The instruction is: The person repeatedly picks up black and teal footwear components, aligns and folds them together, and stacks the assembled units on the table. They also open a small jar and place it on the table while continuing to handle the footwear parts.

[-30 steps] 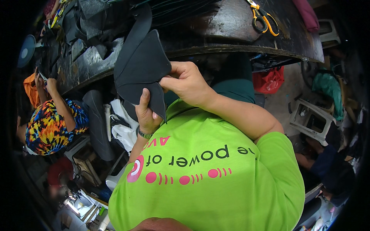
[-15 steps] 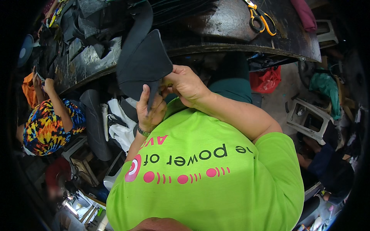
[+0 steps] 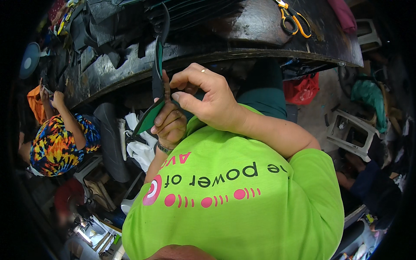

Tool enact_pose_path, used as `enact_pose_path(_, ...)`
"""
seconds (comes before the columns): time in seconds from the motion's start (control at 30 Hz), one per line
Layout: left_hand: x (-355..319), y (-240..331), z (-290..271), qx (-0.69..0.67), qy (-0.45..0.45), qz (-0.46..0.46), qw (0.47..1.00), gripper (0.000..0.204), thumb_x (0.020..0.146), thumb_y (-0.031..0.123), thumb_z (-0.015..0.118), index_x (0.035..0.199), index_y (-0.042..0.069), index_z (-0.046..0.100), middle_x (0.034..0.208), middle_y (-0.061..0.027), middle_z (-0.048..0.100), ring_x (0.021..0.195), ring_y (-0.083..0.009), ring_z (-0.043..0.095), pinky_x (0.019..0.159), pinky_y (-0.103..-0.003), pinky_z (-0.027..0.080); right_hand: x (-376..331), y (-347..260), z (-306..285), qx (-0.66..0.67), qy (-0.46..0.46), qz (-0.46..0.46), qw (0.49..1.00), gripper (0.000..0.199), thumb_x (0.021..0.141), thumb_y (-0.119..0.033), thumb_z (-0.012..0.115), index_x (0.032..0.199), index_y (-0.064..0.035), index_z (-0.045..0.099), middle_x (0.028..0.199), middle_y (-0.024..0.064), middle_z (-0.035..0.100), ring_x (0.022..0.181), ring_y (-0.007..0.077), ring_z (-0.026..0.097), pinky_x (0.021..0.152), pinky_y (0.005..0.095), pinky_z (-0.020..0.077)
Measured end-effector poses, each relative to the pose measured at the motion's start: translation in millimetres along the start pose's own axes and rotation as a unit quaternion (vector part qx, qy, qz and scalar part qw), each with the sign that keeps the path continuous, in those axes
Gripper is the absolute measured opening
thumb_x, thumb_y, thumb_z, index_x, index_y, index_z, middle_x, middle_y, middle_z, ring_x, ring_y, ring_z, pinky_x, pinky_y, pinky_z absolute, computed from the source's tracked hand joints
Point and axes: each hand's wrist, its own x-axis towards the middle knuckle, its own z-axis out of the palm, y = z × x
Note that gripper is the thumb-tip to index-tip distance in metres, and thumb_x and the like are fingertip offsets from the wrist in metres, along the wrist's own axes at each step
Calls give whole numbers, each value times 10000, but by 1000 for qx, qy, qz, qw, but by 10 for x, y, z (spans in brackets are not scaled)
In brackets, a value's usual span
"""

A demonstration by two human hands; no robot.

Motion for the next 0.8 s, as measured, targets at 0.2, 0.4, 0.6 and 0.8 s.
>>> enact_pose_path(0.2,-14,11,-22,1,12,3,1000,522,1093,335,398,794,-75,523,570,-79,543,421,-101,530,363,-181,406,45,44,57,-27,-6,-33,999,156,829,-1,683,983,8,709,898,75,631,786,143,610,717,260,501)
enact_pose_path(0.4,-31,25,-92,63,8,15,998,435,1095,328,397,1008,-72,546,597,-72,536,404,-83,476,368,-204,347,27,87,33,2,2,-35,999,144,830,27,644,951,17,721,891,86,647,769,143,624,696,264,500)
enact_pose_path(0.6,-78,33,-134,173,32,40,984,401,1096,288,403,898,-39,525,559,-68,501,421,-94,500,355,-180,382,11,134,-32,-25,-14,-38,999,159,821,36,612,939,30,720,868,95,665,752,155,620,697,281,505)
enact_pose_path(0.8,-151,28,-158,339,142,83,926,428,1097,358,385,924,9,562,501,4,430,374,-76,370,371,-213,291,-18,194,-17,53,-7,14,998,180,837,39,606,981,29,713,867,89,693,801,138,633,721,282,502)
